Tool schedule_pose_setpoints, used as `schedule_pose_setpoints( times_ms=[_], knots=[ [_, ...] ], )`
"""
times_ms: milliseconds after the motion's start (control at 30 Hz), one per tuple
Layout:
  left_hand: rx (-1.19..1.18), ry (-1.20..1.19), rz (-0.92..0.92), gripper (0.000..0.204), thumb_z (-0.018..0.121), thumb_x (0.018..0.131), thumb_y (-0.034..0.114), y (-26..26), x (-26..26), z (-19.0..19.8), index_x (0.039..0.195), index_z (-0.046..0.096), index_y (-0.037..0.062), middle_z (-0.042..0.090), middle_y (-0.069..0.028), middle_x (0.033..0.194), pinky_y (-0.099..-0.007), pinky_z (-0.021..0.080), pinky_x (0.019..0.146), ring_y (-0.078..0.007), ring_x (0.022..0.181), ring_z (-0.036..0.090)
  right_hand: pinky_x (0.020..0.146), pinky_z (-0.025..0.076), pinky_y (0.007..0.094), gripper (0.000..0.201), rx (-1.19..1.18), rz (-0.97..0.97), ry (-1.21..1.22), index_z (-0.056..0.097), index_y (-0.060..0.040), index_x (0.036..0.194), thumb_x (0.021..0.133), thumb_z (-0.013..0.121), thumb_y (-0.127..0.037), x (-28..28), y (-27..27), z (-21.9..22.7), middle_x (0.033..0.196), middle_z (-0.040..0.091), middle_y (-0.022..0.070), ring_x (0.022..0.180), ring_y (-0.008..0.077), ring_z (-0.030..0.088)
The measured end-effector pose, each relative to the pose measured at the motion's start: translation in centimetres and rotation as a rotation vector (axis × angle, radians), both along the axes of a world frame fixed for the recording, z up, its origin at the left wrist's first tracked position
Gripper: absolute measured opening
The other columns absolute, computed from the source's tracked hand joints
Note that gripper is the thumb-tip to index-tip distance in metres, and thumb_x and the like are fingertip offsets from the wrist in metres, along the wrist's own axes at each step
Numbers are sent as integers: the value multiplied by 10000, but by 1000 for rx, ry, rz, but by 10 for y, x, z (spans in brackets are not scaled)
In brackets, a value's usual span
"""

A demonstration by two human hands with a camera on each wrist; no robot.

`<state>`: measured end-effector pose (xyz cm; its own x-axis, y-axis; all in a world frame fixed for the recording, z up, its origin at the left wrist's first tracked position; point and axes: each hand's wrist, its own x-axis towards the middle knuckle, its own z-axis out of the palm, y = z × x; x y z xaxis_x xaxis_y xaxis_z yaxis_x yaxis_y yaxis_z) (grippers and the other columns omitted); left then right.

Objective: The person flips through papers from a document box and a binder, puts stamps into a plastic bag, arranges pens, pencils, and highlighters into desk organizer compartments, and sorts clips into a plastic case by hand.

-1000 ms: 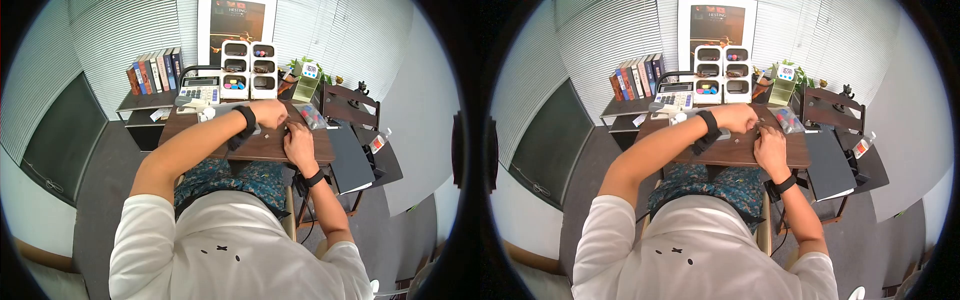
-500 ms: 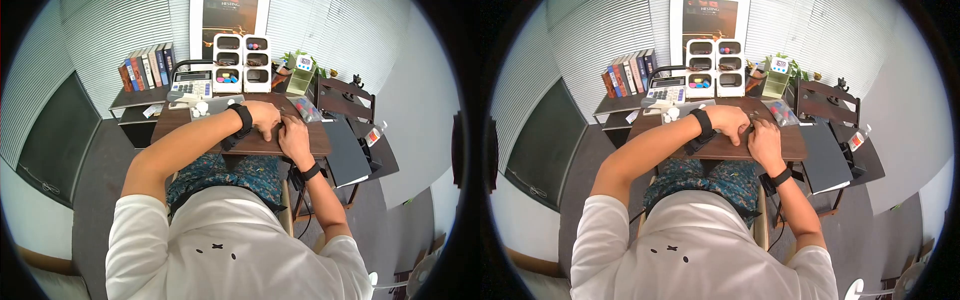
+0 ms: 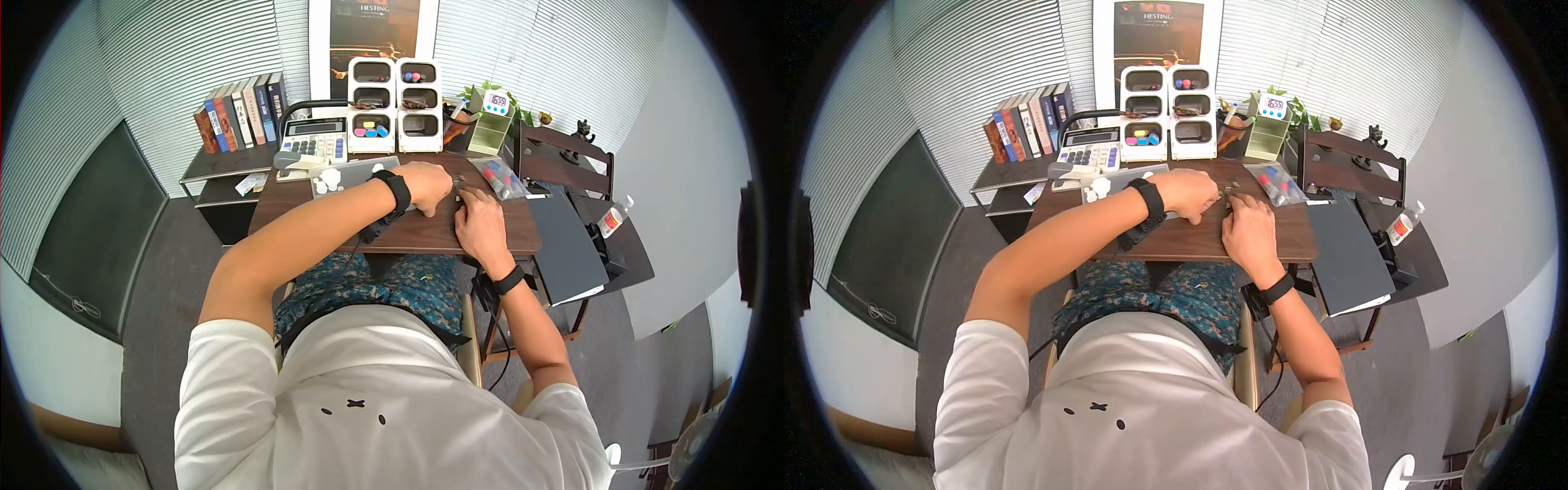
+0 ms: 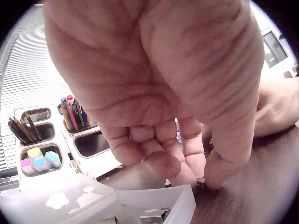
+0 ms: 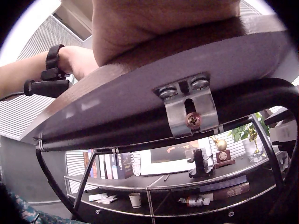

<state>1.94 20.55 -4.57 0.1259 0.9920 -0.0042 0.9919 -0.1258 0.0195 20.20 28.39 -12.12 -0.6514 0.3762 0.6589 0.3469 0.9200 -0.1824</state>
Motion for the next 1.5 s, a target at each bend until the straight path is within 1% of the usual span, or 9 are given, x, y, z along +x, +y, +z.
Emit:
schedule_pose_setpoints(
  times_ms=[267,400,500,600,933,1100,1233,1433,1500],
  knots=[
    [-24,-107,69,322,831,707,221,-9,-20,31,906,694,9,738,-154,851,-445,562,718,-342,815,718,1029,505,513,346,15,-6,4,725,38,1191,891,624,-103,1,-1,1,1221,721,206,1126,415,666],
    [-87,-48,149,230,824,731,167,-29,-35,52,875,703,35,740,-136,848,-437,554,710,-315,801,712,1010,510,514,333,27,1,7,720,42,1174,890,624,-103,0,-1,1,1190,719,202,1100,415,664],
    [-128,-95,103,154,792,764,142,-22,-43,41,862,711,54,747,-117,852,-425,555,713,-303,796,709,1004,512,512,330,17,-2,1,720,42,1169,887,626,-101,2,-4,4,1183,717,204,1094,411,664],
    [109,-83,73,92,755,811,139,-4,-35,23,872,728,77,761,-97,875,-424,570,740,-317,838,723,995,513,514,329,25,-5,13,721,41,1168,885,627,-97,1,-2,1,1152,717,204,1077,408,664],
    [20,-25,107,221,880,737,144,22,-24,-6,876,737,47,771,-107,888,-435,586,789,-320,899,740,1010,503,512,309,21,4,10,728,39,1146,886,625,-95,2,-2,1,1138,717,202,1089,414,657],
    [-10,-15,67,197,852,736,144,23,-28,-2,852,730,41,762,-114,849,-432,581,761,-323,849,733,1017,500,513,310,8,6,30,730,42,1146,891,619,-95,1,-2,2,1142,720,202,1090,412,657],
    [62,-223,4,199,803,719,183,2,-41,23,787,684,39,728,-116,777,-423,555,696,-297,765,711,1022,499,514,311,15,7,50,731,43,1148,894,618,-96,1,-1,-2,1149,720,203,1098,411,658],
    [-122,-70,189,216,813,789,249,-31,-52,53,848,731,57,763,-93,824,-406,556,714,-265,795,731,1028,497,518,321,18,9,25,728,37,1166,899,619,-103,1,-3,2,1159,719,204,1105,407,659],
    [-99,-114,162,195,802,805,237,-11,-58,32,871,744,64,772,-109,848,-414,566,736,-287,819,741,1031,496,515,318,38,-8,28,726,37,1164,898,623,-104,2,-2,1,1163,718,204,1104,405,660]
  ],
)
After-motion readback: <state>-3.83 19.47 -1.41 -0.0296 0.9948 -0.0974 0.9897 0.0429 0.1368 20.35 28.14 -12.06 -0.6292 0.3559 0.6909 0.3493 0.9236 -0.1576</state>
